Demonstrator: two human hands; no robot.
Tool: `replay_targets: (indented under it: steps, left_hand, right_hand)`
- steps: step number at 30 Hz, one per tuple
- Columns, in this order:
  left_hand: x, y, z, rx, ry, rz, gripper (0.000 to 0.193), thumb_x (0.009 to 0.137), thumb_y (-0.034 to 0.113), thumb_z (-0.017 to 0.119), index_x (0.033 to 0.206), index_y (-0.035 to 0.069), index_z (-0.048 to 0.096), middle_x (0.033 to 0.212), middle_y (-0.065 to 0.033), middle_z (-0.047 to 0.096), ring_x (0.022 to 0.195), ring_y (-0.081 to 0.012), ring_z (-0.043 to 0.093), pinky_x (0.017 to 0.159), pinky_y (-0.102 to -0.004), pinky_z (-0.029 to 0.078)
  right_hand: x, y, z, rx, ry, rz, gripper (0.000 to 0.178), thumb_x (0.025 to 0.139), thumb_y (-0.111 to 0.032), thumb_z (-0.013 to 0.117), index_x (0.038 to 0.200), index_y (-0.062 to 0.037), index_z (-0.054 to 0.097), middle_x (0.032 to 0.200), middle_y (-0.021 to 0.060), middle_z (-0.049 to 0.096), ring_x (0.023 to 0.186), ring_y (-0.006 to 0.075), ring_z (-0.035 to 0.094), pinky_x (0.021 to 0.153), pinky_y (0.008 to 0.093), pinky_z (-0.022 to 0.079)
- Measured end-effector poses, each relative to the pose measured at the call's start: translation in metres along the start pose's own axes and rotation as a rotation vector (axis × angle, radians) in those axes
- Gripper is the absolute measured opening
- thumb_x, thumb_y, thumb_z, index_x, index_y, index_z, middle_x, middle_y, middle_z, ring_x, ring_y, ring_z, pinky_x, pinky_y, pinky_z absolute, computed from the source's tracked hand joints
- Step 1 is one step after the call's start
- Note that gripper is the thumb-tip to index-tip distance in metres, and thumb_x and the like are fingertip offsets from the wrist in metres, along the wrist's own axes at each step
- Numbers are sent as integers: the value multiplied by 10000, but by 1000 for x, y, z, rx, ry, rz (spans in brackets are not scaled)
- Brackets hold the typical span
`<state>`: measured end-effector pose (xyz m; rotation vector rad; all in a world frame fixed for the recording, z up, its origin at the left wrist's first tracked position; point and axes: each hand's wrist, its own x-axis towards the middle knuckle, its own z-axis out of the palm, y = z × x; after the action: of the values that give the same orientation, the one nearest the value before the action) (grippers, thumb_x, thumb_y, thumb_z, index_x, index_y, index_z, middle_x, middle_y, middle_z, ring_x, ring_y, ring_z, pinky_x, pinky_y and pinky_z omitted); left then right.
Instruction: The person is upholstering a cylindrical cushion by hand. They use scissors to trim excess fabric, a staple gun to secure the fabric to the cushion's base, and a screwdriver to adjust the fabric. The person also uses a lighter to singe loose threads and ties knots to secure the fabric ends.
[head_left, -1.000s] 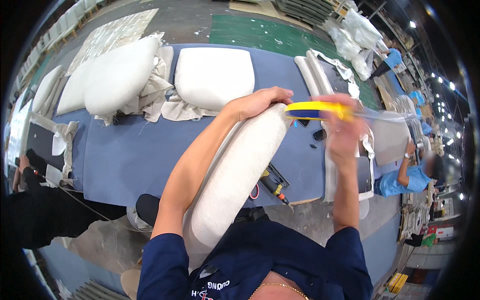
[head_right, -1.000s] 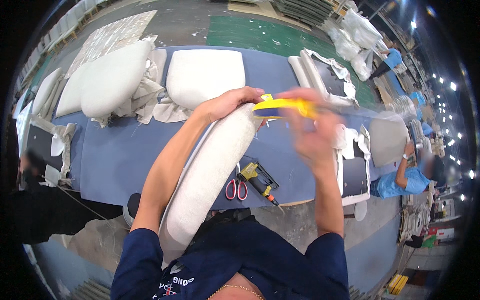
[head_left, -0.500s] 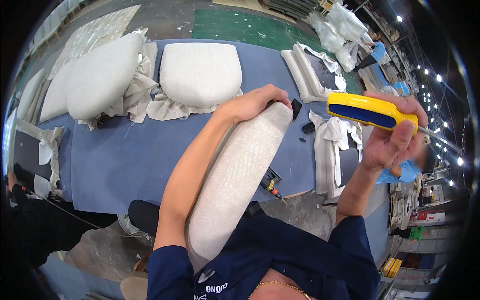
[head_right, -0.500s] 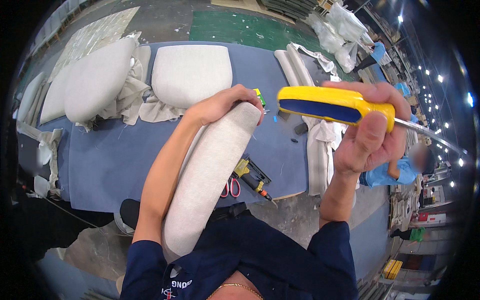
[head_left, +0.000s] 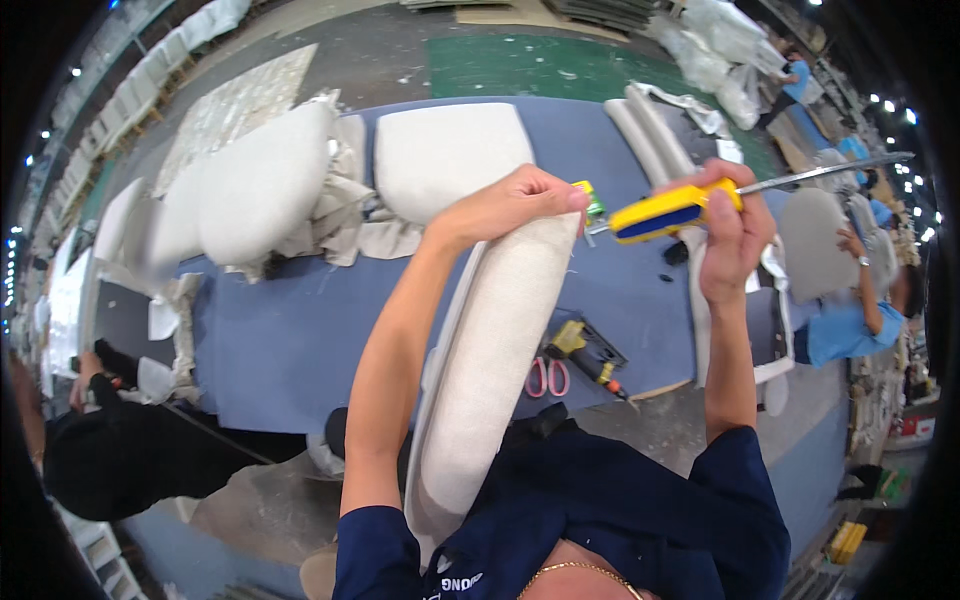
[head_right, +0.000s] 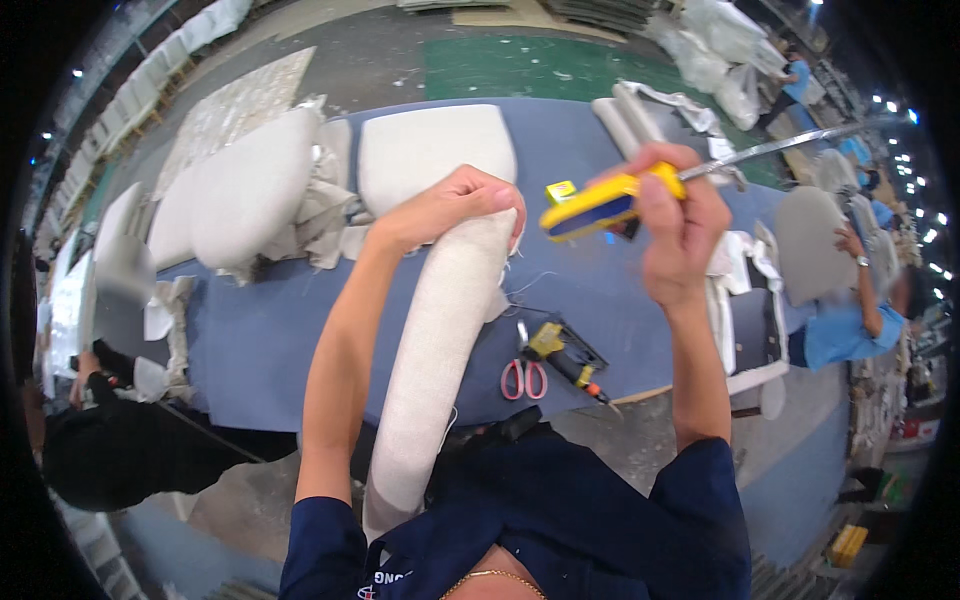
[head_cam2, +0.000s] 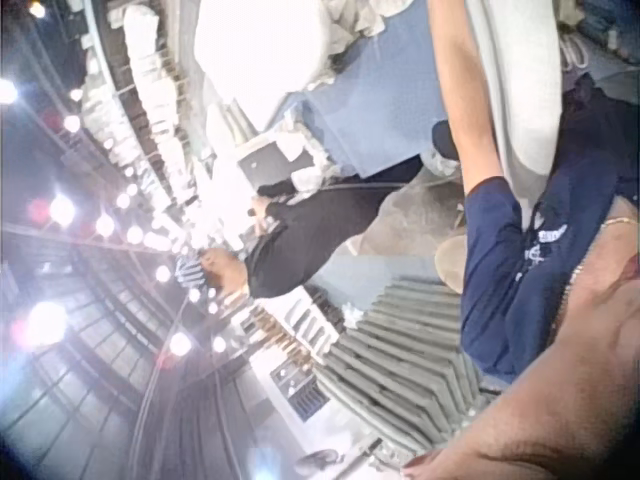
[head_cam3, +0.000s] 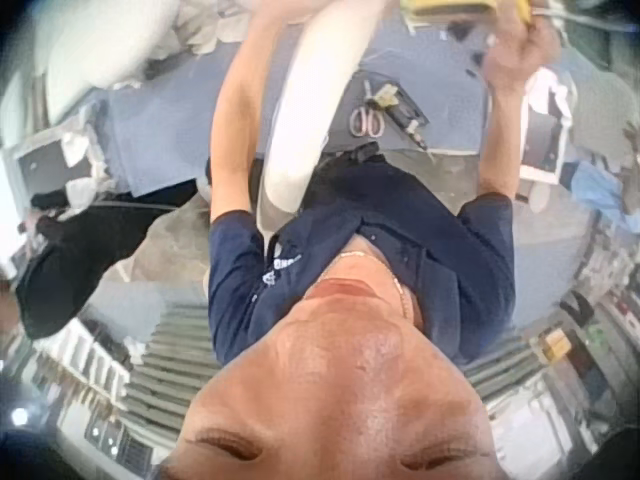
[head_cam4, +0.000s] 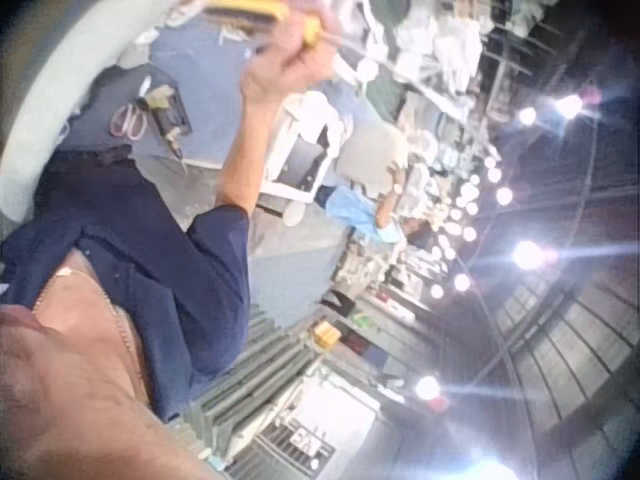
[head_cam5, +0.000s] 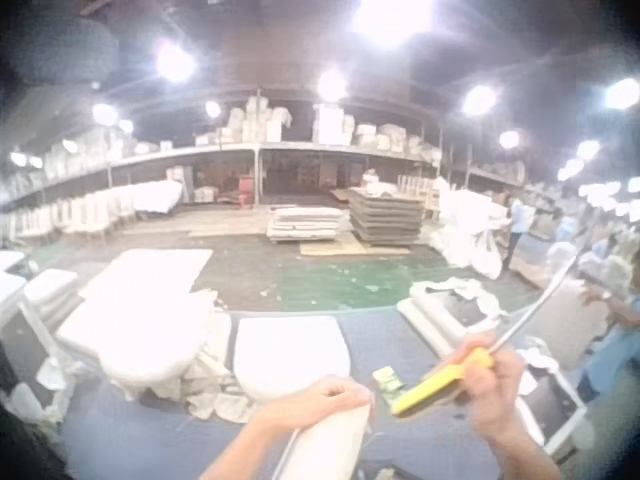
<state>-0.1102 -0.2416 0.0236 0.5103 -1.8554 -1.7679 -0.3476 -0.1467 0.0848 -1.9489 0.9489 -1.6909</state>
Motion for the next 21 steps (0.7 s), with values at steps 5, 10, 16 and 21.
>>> replay_targets:
  steps: [5, 10, 16, 21]
  left_hand:
    - [-69, 41, -36, 256, 142, -105, 258, 866, 301, 766, 910, 47, 754, 889, -43, 721, 943, -133, 655, 909, -302, 488]
    - [-152, 45, -17, 903, 865, -197, 586, 807, 327, 813, 1259, 29, 591, 1096, -161, 717, 1065, -300, 668, 970, -396, 477]
    - [-211, 41, 9, 929, 1195, -497, 851, 735, 312, 865, 1391, -51, 463, 1278, -277, 622, 1220, -382, 610, 1033, -436, 457]
    - [-162, 37, 12, 1096, 1023, -421, 869, 737, 294, 848, 1425, -30, 427, 1247, -269, 643, 1161, -420, 626, 984, -461, 481]
  right_hand:
    - [-99, 160, -23, -431, -75, 365, 158, 895, -177, 580, 872, -24, 610, 680, 83, 594, 610, 176, 590, 562, 350, 419]
    - [-245, 281, -26, -989, -555, 536, 253, 833, -231, 676, 1017, -61, 638, 825, 197, 673, 813, 439, 651, 714, 564, 495]
    - [-292, 284, -52, -1059, -427, 270, 428, 834, -154, 684, 1236, -68, 565, 996, 181, 591, 972, 381, 615, 793, 499, 503]
    - [-363, 251, -51, -759, -536, 826, 580, 835, -164, 669, 1372, -41, 487, 1204, 222, 544, 1104, 407, 561, 946, 488, 484]
